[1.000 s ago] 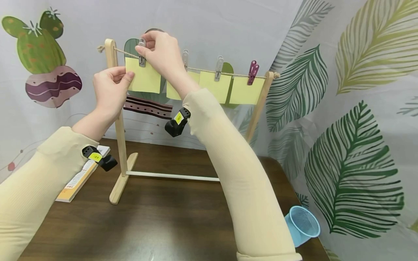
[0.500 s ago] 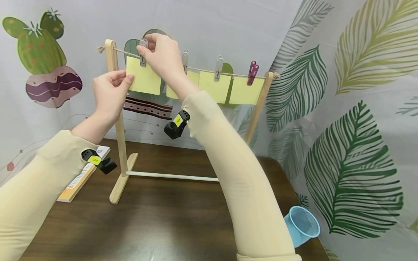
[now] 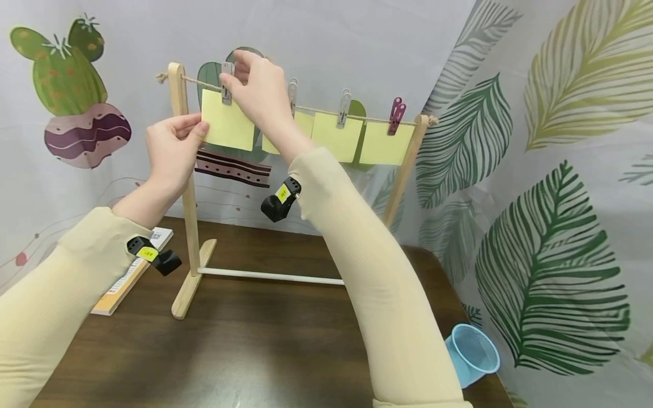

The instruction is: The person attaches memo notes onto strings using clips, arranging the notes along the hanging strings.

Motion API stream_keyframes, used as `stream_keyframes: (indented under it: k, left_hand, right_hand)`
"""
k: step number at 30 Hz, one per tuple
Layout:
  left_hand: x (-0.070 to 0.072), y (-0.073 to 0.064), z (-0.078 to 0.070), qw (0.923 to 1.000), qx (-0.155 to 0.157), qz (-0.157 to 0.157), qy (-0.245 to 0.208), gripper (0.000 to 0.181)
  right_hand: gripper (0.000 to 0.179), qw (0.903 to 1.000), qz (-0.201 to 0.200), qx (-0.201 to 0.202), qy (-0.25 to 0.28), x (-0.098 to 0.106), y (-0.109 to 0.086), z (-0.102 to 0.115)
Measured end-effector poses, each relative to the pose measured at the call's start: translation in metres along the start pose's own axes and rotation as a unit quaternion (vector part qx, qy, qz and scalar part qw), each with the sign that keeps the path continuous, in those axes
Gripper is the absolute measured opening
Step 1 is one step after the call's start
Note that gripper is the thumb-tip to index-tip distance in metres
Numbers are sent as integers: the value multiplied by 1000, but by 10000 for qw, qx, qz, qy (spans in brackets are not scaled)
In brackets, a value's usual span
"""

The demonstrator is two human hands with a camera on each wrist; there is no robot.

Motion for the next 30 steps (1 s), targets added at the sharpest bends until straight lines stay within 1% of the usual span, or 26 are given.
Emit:
stream_keyframes:
  k: [2,5,9,12,14,15,19,22,25,27,30]
  left_hand:
    - [1,-1,2,9999,18,-1,-101,30]
    - [4,-4,4,9997,80,-1,-229,30]
    - [9,-8,7,9992,178,-17,-350,30]
    - [12,-11,11,9984,272,-29,-501,29]
    - [13,-14,15,9972,330,-34,-673,30]
    - [14,-15,17,9960,366,-38,-815,29]
    - [17,-20,27,9916,343,-21,-1245,29]
    - [19,-26,36,9864,365,8,-1602,29]
    - [20,-34,47,9796,464,8,-1957,28]
    - [21,-40,53,9781,473,-4,-2028,22]
    - [20,-49,59,9816,393,19,-1871,9]
  right_hand:
    - [49,9998,-113,84,169,3,-2,2]
    - [43,9976,-313,348,502,8,-6,8]
    - [31,9906,-647,802,905,16,-18,15]
    - [25,9837,-955,1002,1145,23,-28,15]
    - [23,9806,-1100,1059,1233,26,-34,13]
    - [22,9794,-1121,1055,1304,27,-36,11]
    - [21,9786,-1080,1061,1392,27,-49,0]
    - [21,9777,-1034,1018,1520,26,-60,-12]
    - [20,9754,-1059,1008,1652,26,-72,-27]
    - [20,9734,-1103,1015,1733,26,-81,-36]
    - [20,9713,-1199,1084,1745,27,-95,-49]
Point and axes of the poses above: each hand's wrist, its own y-axis towards the middle knuckle, its own x-axis out of the back of the hand, z = x × y, the point moved 10 cm from there along y, towards the middle knuckle, and after that the axes turned 2 degrees about -z, right-handed, at the moved point
